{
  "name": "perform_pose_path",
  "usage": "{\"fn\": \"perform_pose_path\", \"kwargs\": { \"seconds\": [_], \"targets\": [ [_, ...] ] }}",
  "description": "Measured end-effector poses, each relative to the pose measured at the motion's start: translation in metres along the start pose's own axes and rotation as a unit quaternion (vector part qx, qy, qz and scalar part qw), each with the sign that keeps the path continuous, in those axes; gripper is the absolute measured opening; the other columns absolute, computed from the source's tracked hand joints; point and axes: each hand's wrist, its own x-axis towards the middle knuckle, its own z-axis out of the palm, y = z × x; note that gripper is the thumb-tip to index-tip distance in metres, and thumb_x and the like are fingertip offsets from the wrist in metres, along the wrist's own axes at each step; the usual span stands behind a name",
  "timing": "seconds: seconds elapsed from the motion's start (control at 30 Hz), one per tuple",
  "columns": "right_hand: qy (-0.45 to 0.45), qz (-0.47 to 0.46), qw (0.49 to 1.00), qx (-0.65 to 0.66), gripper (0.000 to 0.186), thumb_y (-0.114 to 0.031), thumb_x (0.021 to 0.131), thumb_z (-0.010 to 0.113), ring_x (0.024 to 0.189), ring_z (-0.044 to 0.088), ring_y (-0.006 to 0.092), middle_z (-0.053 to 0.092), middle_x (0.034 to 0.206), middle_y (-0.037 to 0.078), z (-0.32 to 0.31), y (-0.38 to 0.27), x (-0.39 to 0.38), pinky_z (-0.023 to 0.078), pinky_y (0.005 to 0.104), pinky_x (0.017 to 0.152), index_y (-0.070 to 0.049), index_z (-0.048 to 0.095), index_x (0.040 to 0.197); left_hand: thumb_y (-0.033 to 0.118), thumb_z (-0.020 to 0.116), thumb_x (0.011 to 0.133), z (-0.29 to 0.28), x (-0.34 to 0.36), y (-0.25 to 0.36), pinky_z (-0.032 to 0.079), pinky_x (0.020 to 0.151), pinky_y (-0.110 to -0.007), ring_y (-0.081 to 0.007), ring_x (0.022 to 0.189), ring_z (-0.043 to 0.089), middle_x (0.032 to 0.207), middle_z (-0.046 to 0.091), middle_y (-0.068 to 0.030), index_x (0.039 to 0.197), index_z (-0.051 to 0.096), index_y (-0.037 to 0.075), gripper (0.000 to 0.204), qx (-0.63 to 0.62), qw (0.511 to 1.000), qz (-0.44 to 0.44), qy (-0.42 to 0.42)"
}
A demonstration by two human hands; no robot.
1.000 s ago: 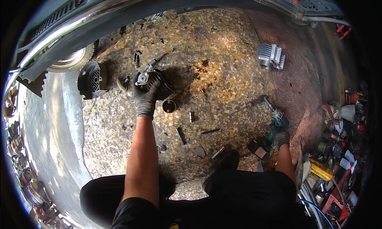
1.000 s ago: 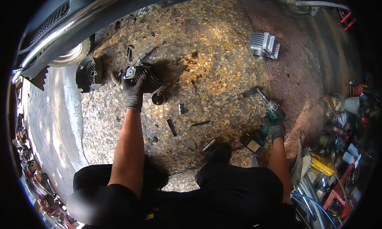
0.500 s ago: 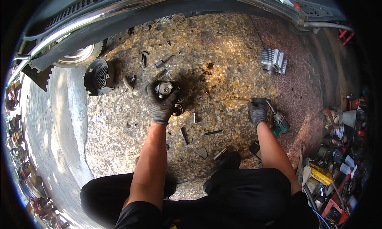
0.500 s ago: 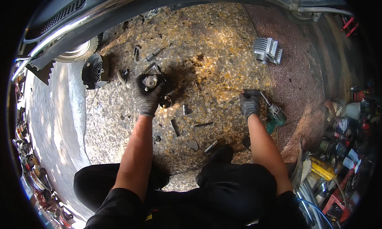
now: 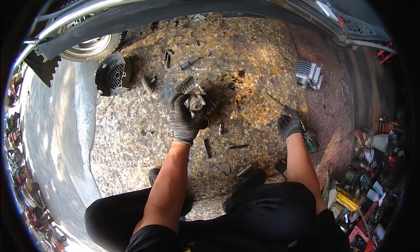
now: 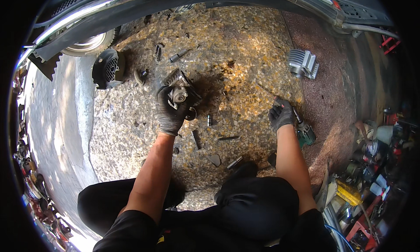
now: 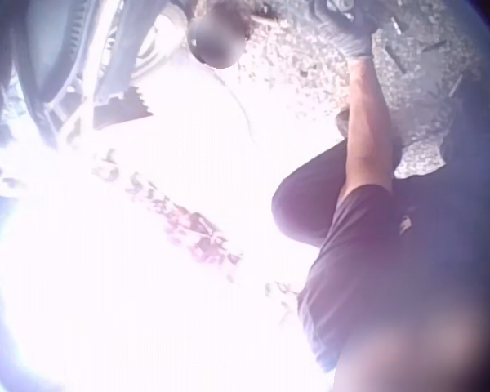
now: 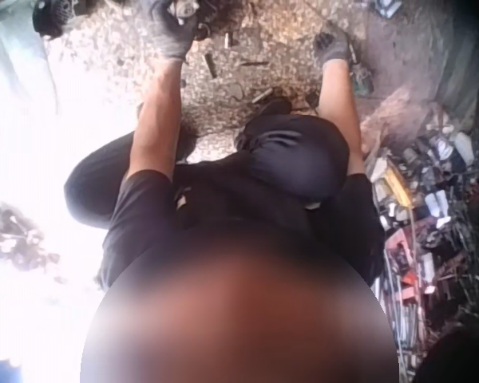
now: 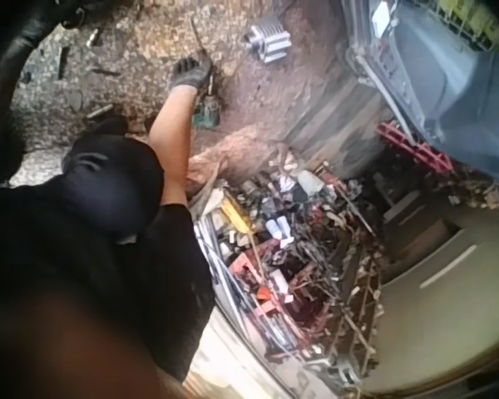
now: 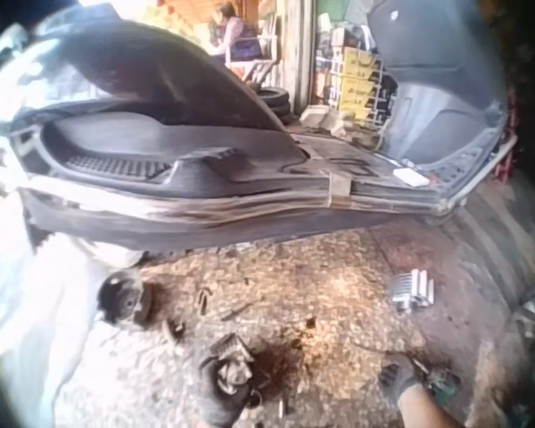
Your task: The person disassembles a scooter engine cylinder using a cordless impact driver, removes the piston, and then unpacks and installs a new piston ring onto the piston.
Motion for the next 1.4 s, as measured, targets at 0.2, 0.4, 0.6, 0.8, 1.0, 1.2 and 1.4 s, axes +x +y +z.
{"fn": "perform_pose_path", "kwargs": {
  "seconds": [0.2,0.4,0.6,0.8,1.0,1.2,1.4],
  "targets": [
    [-0.110,-0.038,0.993,0.028,0.024,-0.021,0.088,0.061,0.049,0.029,0.0146,0.032,0.054,-0.003,-0.010,0.012,0.010,0.029,0.0325,0.046,-0.014,0.047,0.070,0.011,0.077,0.070,-0.004,-0.001,0.005,0.046,0.093,-0.044,-0.0389,0.107,0.054,0.119,0.050,-0.0207,0.120,0.049,0.005,0.058,0.003,1.000,0.002,-0.002],
    [-0.089,-0.113,0.990,-0.011,0.034,-0.044,0.096,0.054,0.069,0.055,0.0221,0.054,0.066,0.002,0.011,0.010,-0.011,0.053,0.0441,0.076,-0.010,0.055,0.092,0.008,0.073,0.070,0.001,-0.003,0.007,0.046,0.095,-0.042,-0.0362,0.108,0.055,0.119,0.051,-0.0200,0.127,0.045,0.002,0.064,-0.028,0.999,-0.026,0.008],
    [-0.329,-0.365,0.716,-0.496,0.022,-0.024,0.092,0.063,0.070,0.060,0.0137,0.054,0.073,0.001,0.106,0.004,-0.126,0.051,0.0351,0.063,-0.005,0.058,0.099,0.007,0.071,0.073,0.007,-0.008,0.004,0.043,0.101,-0.037,-0.0287,0.114,0.057,0.121,0.055,-0.0181,0.138,0.036,-0.002,0.074,-0.042,0.995,-0.093,0.000],
    [-0.422,-0.690,0.376,-0.452,0.025,-0.020,0.092,0.060,0.072,0.062,0.0234,0.060,0.080,0.012,0.196,0.022,-0.221,0.052,0.0375,0.066,-0.005,0.060,0.110,0.012,0.075,0.072,0.010,-0.009,-0.005,0.043,0.100,-0.036,-0.0269,0.113,0.056,0.121,0.054,-0.0163,0.137,0.037,0.000,0.075,-0.087,0.989,-0.119,-0.016],
    [-0.440,-0.535,0.233,-0.682,0.019,-0.018,0.094,0.058,0.068,0.064,0.0268,0.064,0.079,0.013,0.216,0.044,-0.242,0.053,0.0400,0.065,-0.001,0.064,0.101,0.015,0.075,0.070,0.010,-0.009,-0.011,0.043,0.101,-0.038,-0.0305,0.114,0.055,0.121,0.054,-0.0187,0.135,0.038,-0.002,0.077,0.010,0.999,-0.050,-0.009],
    [-0.400,-0.693,0.382,-0.462,0.022,-0.017,0.092,0.060,0.077,0.064,0.0292,0.064,0.087,0.015,0.205,0.033,-0.231,0.053,0.0394,0.069,-0.002,0.062,0.108,0.011,0.074,0.069,0.011,-0.008,-0.006,0.045,0.098,-0.046,-0.0413,0.112,0.054,0.124,0.054,-0.0231,0.132,0.044,0.000,0.070,-0.010,0.997,-0.074,0.003],
    [-0.437,-0.571,0.326,-0.614,0.020,-0.014,0.088,0.061,0.078,0.065,0.0335,0.065,0.089,0.019,0.178,0.040,-0.214,0.054,0.0429,0.071,-0.004,0.064,0.106,0.014,0.075,0.068,0.009,-0.009,-0.012,0.045,0.097,-0.047,-0.0416,0.112,0.054,0.123,0.055,-0.0232,0.132,0.044,0.000,0.072,-0.016,0.997,-0.080,-0.007]
  ]
}}
